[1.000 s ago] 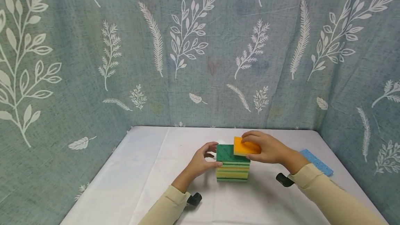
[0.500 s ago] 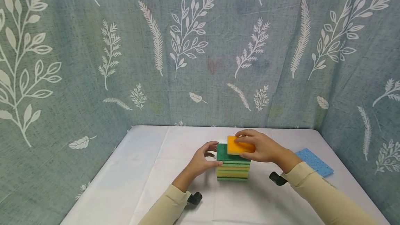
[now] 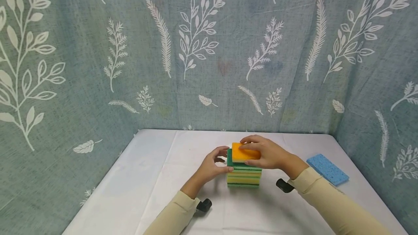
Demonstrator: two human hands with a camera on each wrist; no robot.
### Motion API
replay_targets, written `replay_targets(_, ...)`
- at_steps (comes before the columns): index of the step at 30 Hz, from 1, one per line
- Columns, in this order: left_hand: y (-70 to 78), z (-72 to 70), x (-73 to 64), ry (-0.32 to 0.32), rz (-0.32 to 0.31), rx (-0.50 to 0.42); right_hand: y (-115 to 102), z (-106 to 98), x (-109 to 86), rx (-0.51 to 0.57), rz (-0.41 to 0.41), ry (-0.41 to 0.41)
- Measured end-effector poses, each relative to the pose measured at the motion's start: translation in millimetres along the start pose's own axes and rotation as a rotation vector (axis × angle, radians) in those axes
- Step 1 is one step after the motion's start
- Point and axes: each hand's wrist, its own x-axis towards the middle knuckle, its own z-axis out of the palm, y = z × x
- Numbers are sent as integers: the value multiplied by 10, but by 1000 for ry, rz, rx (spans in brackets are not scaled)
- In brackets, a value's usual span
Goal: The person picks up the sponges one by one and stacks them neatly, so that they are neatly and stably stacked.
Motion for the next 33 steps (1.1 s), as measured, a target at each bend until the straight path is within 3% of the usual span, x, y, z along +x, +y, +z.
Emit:
replay_targets(9,45,-10,24,-20,8,-22,-25,49,68,9,29,-34)
replay_targets(16,388,-75,-69,-65,33,-35,-24,83,110,20,68,-60)
replay_targets(21,418,-77,-83,-58,38,-38,-23,99,107,30,86,-71)
replay_targets(25,399,-80,-76,-64,33,-22,-27,106,111,24,80,-73)
replay_targets(32,-28,-14,17,-5,30,-10,-52,120,131,16,69,-72)
replay_targets(33,-28,-13,16,-6,33,-9,-57,122,130,12,75,-75)
